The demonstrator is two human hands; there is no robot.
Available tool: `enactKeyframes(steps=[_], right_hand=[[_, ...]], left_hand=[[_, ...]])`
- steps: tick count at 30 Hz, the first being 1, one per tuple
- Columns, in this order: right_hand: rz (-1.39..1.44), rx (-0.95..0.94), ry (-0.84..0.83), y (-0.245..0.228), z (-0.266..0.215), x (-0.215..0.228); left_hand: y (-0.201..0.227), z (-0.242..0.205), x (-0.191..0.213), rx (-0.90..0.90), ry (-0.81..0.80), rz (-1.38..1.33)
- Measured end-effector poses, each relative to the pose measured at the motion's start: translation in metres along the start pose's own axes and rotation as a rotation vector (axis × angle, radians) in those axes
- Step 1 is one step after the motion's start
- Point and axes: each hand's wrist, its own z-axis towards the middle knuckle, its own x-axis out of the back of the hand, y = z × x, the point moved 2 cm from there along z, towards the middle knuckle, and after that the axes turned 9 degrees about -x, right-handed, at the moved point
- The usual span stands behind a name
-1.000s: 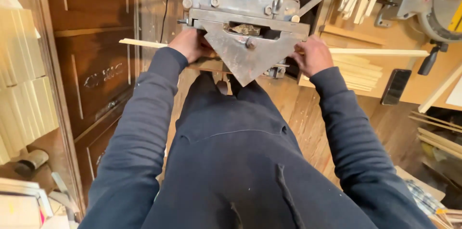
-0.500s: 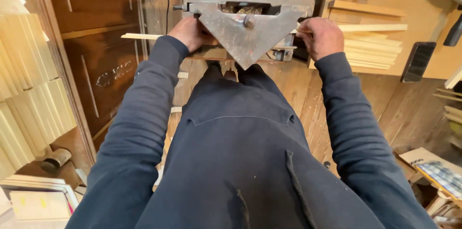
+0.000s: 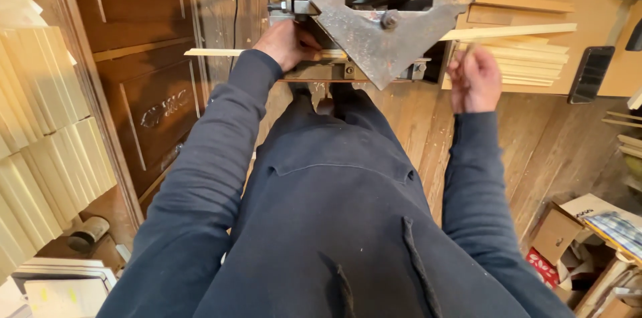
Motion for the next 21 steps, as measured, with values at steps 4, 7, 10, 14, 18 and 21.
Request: enactKeyframes(steps=[4,7,10,14,18,21], right_hand=[[0.212,-0.169,-0.073,0.015,-0.039,-0.05],[0.346,-0.282,-0.108,0.024,-0.046,-0.07],[0.371,-0.307,-0.297,0.032,-0.046,-0.065],[-0.282,-0.202,-0.287,0.026,-0.085,-0.102],[-0.909,-0.521,-0.757,0.073,-0.109,-0.138],[-1.247,-0.608,-0.655,0.062,-0.095,-0.168]], left_hand=[[-0.009,0.003,-0.002,-0.014,0.009,-0.01],[-0.008,0.0,-0.003,0.012,0.0,0.004],[-0.009,-0.001,-0.003,-0.034,0.03,0.01],[-0.019,0.005,-0.013,-0.049,0.06,0.028],[-0.003,-0.001,0.002,-0.043,0.044,0.009],[-0.006,0.001,0.002,-0.074,0.026,-0.027]])
